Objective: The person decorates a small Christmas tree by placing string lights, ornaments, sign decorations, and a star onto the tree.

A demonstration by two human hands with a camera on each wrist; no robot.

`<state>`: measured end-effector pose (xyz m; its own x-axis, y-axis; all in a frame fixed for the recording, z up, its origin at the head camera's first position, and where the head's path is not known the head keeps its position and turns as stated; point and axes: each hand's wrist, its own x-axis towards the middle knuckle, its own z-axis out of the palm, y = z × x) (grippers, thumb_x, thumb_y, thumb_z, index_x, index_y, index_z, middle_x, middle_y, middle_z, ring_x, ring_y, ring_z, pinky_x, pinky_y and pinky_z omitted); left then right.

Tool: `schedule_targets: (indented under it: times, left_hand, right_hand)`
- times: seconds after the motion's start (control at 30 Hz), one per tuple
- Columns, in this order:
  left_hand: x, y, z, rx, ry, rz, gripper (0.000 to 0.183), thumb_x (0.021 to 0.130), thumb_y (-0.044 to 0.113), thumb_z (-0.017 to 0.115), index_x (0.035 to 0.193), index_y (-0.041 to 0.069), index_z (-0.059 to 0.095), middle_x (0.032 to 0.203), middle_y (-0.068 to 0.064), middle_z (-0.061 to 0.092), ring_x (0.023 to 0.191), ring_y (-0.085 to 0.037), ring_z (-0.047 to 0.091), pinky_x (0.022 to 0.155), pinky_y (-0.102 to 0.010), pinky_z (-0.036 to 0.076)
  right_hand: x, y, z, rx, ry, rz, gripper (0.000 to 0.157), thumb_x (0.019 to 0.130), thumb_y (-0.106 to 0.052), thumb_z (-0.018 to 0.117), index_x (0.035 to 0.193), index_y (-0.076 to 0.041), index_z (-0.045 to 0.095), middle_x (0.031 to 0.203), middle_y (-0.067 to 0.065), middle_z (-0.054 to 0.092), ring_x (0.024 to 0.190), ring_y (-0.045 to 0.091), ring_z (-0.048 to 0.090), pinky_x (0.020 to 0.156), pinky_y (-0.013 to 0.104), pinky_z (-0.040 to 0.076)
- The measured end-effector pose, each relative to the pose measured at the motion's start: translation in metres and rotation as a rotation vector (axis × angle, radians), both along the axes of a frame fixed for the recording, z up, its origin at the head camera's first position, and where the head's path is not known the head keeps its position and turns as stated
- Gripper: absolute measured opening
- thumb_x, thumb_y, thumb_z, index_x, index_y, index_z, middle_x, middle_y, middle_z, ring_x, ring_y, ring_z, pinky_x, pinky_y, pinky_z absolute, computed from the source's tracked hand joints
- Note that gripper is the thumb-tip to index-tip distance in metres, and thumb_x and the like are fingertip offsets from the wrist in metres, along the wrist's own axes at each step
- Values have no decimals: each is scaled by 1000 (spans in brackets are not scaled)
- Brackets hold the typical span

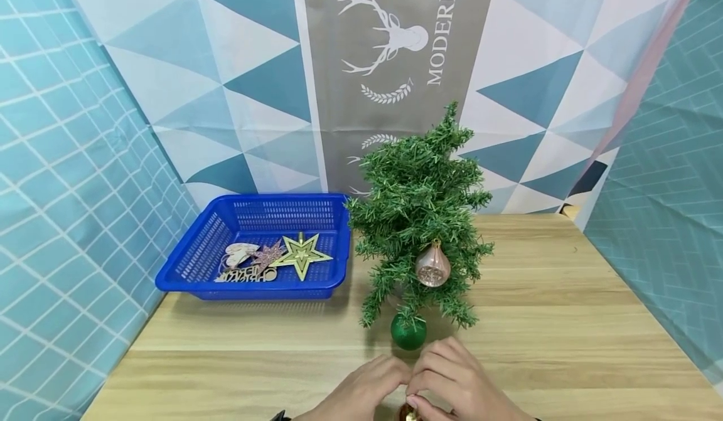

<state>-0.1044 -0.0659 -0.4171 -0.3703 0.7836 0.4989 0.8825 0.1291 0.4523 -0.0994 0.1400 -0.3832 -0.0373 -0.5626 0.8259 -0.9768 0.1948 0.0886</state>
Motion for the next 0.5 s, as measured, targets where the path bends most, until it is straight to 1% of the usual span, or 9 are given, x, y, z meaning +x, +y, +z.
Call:
schedule_targets:
  times: [0.07, 0.1, 0.2, 0.27, 0.33, 0.4, 0.5]
  left_hand:
    - [-1, 2, 2, 49, 52, 33, 32, 87, 32, 68, 111, 12, 61, 109, 3, 59, 103, -5, 53, 90, -17, 40]
    - [0, 3, 3, 81, 60, 50, 27, 87, 30, 69, 107, 13, 63, 106, 4, 61, 101, -4, 54, 89, -16, 40]
    - [0, 6, 6, 163, 136, 121, 12, 90, 26, 67, 97, 17, 66, 98, 9, 63, 94, 0, 56, 83, -15, 41]
    - [0, 8, 9, 207, 142, 149, 6, 90, 23, 67, 93, 18, 67, 94, 11, 65, 92, 1, 57, 82, -16, 41]
    - [-1, 10, 12, 226, 159, 170, 4, 89, 21, 68, 92, 19, 68, 91, 12, 65, 90, 1, 57, 82, -17, 41]
    - [-1, 12, 16, 226, 165, 175, 3, 87, 19, 70, 90, 18, 69, 90, 12, 66, 89, 1, 58, 82, -18, 41]
    - [-1, 17, 21, 199, 126, 189, 4, 85, 20, 72, 88, 18, 70, 89, 12, 66, 88, 1, 57, 83, -18, 40]
  right_hand:
    - [1, 1, -2, 8, -9, -18, 18, 95, -16, 54, 81, -12, 64, 85, -5, 60, 83, 9, 54, 76, 22, 38]
    - [1, 2, -3, 13, -18, -33, 18, 96, -16, 54, 81, -12, 64, 85, -5, 60, 83, 9, 54, 77, 23, 39]
    - [3, 5, -7, 17, -51, -78, 19, 97, -18, 52, 83, -12, 64, 88, -5, 61, 86, 11, 54, 79, 25, 39]
    - [4, 8, -8, 14, -75, -110, 19, 98, -20, 51, 85, -13, 64, 89, -5, 61, 87, 11, 53, 80, 26, 38]
    - [5, 10, -8, 6, -96, -124, 18, 97, -20, 52, 85, -13, 64, 90, -5, 60, 87, 12, 53, 81, 26, 38]
    - [5, 13, -8, -6, -116, -125, 18, 97, -20, 53, 85, -12, 64, 90, -5, 60, 87, 13, 52, 81, 26, 37]
    - [6, 16, -5, -33, -146, -119, 17, 97, -19, 54, 84, -12, 64, 89, -4, 59, 87, 13, 52, 81, 26, 37]
